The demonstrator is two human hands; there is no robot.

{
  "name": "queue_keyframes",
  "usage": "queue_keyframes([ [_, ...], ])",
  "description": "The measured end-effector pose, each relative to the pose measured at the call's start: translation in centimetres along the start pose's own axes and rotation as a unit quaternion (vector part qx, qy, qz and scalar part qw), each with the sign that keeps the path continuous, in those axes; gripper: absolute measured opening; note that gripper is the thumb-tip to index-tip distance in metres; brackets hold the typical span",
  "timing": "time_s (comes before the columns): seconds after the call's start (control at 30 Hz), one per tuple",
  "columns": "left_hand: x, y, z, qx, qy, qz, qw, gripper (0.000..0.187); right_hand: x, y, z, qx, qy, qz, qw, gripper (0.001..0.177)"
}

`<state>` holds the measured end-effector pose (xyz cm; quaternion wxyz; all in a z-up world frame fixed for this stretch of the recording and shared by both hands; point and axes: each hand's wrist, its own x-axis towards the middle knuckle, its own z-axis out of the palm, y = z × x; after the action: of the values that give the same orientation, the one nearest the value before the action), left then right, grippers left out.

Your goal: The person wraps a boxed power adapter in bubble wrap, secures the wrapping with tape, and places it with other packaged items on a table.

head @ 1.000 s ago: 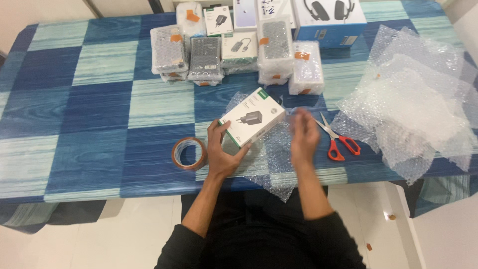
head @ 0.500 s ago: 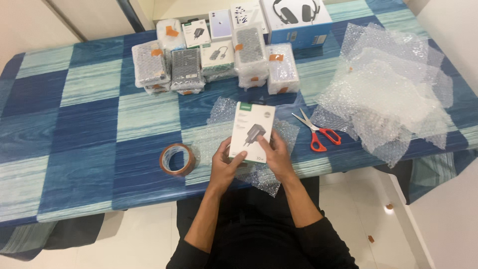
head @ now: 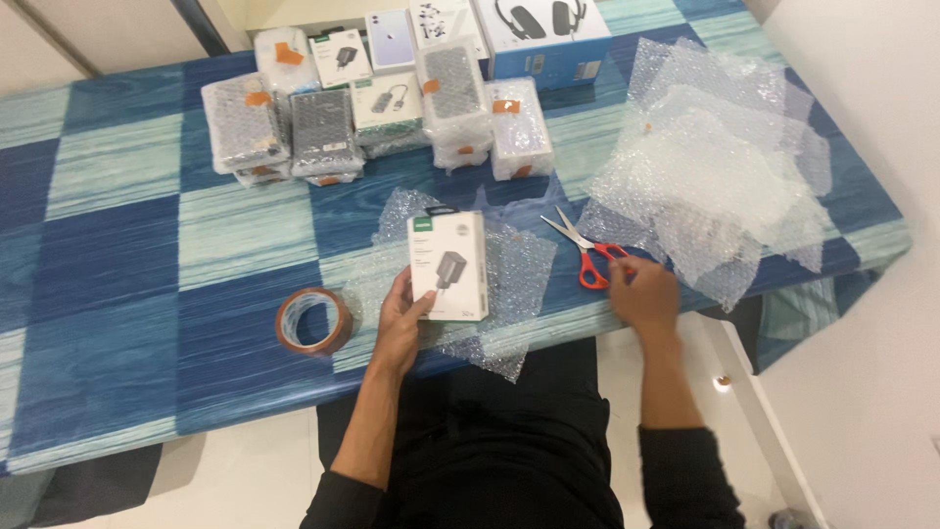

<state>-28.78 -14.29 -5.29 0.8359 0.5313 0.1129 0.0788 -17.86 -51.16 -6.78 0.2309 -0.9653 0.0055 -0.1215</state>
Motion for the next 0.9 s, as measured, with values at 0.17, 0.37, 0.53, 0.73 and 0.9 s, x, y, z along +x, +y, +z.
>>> queue_keyframes([
  [0.17,0.3,-1.1,-0.4,-0.012,-0.014,0.003,1.000,0.060,1.8,4.4,0.4,-0.076,0.052,-0.060,0.994,0.030],
  [0.37,-0.3,0.1,0.4,-0.025,-0.011,0.006,1.000,0.060,6.5,9.3,2.3,-0.137,0.054,-0.013,0.989,0.036],
  [0.53,0.3,-1.7,-0.8,-0.047,-0.004,-0.004,0.999,0.053,10.2,14.2,1.9,-0.171,-0.183,0.157,0.955,0.065],
  [0.73,0.0,-0.6,-1.7,-0.195,0.003,-0.075,0.978,0.047,13.3,13.7,-2.7,-0.208,-0.055,0.090,0.972,0.063],
  [0.9,-0.8,0.5,-1.7,-0.375,-0.128,-0.033,0.918,0.069,7.3,-1.5,-14.7,0.068,-0.177,0.295,0.936,0.058],
])
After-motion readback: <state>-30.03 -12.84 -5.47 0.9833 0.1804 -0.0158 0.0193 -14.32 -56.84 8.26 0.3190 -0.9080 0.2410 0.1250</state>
